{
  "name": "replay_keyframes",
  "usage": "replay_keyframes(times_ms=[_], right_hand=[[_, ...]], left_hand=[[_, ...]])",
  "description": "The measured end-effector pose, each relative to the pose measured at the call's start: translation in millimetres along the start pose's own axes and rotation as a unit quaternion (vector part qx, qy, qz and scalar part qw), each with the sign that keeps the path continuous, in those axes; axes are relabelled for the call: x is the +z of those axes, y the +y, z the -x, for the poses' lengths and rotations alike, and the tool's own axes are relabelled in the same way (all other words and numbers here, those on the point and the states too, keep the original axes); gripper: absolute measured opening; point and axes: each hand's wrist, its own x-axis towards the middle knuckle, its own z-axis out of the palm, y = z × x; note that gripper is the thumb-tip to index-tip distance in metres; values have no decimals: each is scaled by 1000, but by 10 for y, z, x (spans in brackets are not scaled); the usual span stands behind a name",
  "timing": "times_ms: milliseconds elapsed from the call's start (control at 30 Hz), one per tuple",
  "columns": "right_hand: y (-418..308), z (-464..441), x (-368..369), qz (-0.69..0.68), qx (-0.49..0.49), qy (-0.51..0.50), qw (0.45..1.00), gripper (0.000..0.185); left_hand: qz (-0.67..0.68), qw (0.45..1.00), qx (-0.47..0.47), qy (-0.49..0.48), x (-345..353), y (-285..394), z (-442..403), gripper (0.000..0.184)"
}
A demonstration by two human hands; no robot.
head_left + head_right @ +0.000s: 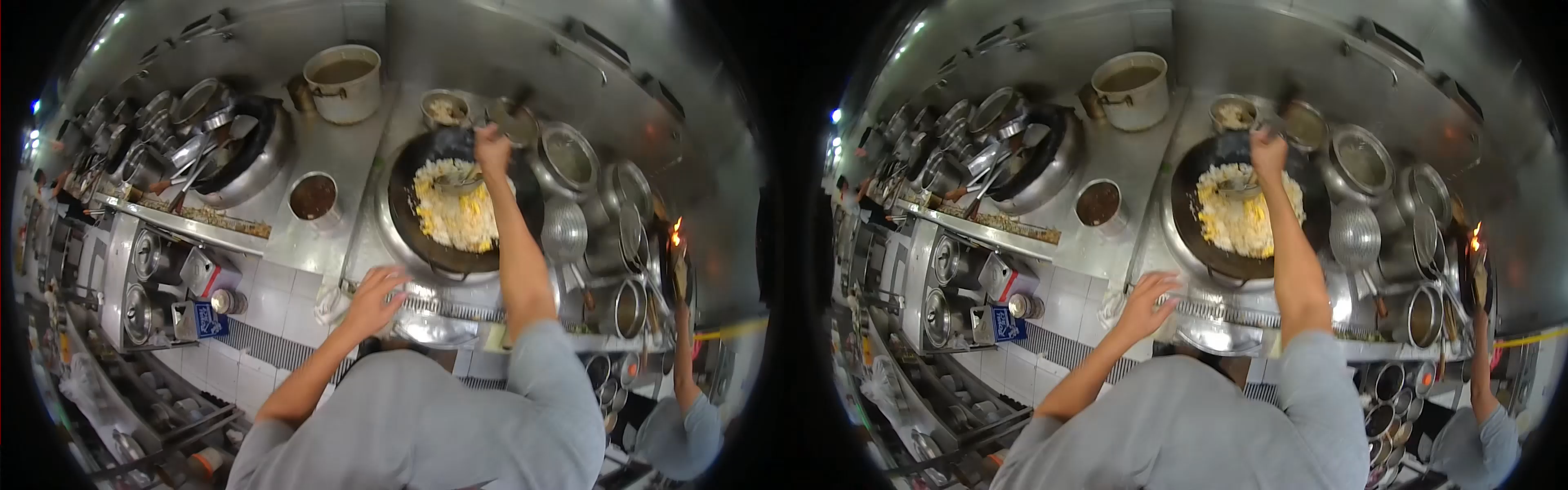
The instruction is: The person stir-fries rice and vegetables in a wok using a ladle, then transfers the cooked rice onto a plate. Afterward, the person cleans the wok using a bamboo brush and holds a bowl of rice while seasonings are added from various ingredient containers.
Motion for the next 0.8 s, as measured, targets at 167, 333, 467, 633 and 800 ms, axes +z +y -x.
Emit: replay_keyframes(times_ms=[167, 333, 467, 633, 800], right_hand=[[-458, 204, -804, -42, -58, 16, 997, 23], [-498, 559, -1586, -270, 132, 157, 941, 21], [-224, 906, -1330, -276, 86, -24, 957, 23], [-1483, 947, -1572, -441, 77, 40, 893, 33], [-835, 1253, -1097, -395, 122, -23, 910, 33]], left_hand=[[9, 991, 127, -41, 604, -21, -635, 28], [-23, 970, 126, -207, 993, -255, -914, 21], [-120, 956, 134, -233, 1021, -256, -742, 30], [-166, 945, 113, -260, 400, 204, -618, 31], [-144, 959, 145, -199, 622, -110, -214, 29]])
